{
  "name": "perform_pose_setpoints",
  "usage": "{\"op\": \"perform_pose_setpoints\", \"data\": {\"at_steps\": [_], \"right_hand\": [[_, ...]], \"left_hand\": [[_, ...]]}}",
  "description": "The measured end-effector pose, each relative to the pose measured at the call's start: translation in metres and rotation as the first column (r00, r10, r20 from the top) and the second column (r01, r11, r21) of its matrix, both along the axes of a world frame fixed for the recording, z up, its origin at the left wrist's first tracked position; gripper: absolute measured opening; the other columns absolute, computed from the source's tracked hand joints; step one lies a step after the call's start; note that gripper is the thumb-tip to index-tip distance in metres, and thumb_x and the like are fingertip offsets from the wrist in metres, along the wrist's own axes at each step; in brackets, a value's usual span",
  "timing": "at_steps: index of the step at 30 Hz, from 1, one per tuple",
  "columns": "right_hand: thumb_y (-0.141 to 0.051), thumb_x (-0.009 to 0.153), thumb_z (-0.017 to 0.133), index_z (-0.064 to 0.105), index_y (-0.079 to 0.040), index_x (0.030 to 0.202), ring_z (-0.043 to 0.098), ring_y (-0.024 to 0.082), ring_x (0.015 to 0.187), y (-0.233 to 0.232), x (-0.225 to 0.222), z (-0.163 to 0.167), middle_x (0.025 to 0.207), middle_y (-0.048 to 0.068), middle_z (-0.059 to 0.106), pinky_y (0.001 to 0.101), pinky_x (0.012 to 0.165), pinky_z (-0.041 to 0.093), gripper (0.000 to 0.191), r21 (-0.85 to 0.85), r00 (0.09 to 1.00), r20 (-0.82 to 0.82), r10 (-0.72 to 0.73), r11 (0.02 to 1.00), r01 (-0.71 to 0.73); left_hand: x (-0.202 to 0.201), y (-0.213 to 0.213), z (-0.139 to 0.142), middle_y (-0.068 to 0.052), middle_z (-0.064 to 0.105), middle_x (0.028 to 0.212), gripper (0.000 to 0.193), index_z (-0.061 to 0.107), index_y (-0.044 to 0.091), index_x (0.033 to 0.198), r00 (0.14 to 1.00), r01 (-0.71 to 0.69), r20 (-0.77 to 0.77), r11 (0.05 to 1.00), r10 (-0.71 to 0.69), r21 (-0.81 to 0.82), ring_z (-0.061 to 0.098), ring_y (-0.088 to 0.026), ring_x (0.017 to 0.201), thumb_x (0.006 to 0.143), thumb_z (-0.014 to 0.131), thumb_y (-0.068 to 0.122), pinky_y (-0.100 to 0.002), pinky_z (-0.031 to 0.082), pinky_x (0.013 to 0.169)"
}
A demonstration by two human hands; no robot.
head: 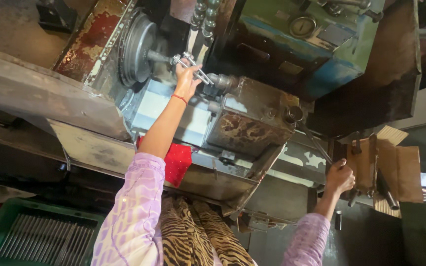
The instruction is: The person repeatedly picks up small metal rods from a green tray, presses each rod against a rotating grinding wheel while water flows over it, then places the rod back into the tray. The cycle continues throughout the clip.
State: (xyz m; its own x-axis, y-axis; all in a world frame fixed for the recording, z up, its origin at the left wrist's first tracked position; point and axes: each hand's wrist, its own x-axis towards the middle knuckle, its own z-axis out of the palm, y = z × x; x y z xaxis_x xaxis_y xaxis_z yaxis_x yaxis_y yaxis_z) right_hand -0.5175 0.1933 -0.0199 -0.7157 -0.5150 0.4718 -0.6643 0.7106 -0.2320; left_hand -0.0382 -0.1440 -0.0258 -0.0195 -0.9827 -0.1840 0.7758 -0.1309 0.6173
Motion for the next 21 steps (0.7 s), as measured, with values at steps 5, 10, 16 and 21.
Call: {"op": "perform_pose_setpoints", "data": {"at_steps": [5, 10, 16, 21], "right_hand": [[-0.046, 0.113, 0.049, 0.077, -0.003, 0.084, 0.070, 0.048, 0.076, 0.001, -0.001, -0.003, 0.077, 0.025, 0.070, 0.0586, 0.071, 0.054, 0.059, 0.016, 1.000, 0.018, 0.002, 1.000, -0.002], [-0.047, 0.113, 0.048, 0.077, -0.002, 0.084, 0.070, 0.049, 0.076, 0.002, -0.001, -0.004, 0.077, 0.026, 0.070, 0.0584, 0.072, 0.054, 0.060, 0.036, 1.000, 0.015, 0.011, 0.999, -0.012], [-0.047, 0.112, 0.046, 0.078, -0.004, 0.089, 0.068, 0.051, 0.080, 0.002, 0.000, -0.002, 0.081, 0.028, 0.070, 0.0606, 0.074, 0.053, 0.058, 0.049, 1.000, 0.018, 0.007, 0.999, -0.008], [-0.047, 0.113, 0.044, 0.078, -0.005, 0.097, 0.067, 0.056, 0.083, 0.013, 0.009, -0.005, 0.086, 0.030, 0.070, 0.0641, 0.075, 0.052, 0.056, 0.090, 0.997, 0.037, 0.066, 0.994, -0.069]], "left_hand": [[0.001, -0.004, -0.016, -0.006, 0.048, 0.125, 0.061, 0.041, 0.021, 0.125, 0.991, -0.058, 0.127, 0.979, 0.033, 0.196, 0.054, -0.027, 0.112, 0.080, 0.069, -0.009, -0.070, 0.046, 0.093], [0.005, -0.004, -0.022, -0.008, 0.047, 0.126, 0.062, 0.040, 0.021, 0.125, 0.991, -0.131, 0.046, 0.967, 0.124, 0.220, 0.054, -0.031, 0.113, 0.078, 0.064, -0.010, -0.072, 0.046, 0.094], [0.017, -0.004, -0.021, -0.008, 0.040, 0.139, 0.064, 0.038, 0.020, 0.131, 0.973, -0.219, -0.041, 0.964, 0.227, 0.148, 0.047, -0.031, 0.125, 0.082, 0.067, -0.009, -0.072, 0.042, 0.103], [0.022, -0.004, -0.021, -0.005, 0.039, 0.142, 0.066, 0.037, 0.021, 0.133, 0.974, -0.212, -0.056, 0.968, 0.221, 0.132, 0.043, -0.027, 0.129, 0.082, 0.069, -0.008, -0.070, 0.035, 0.106]]}}
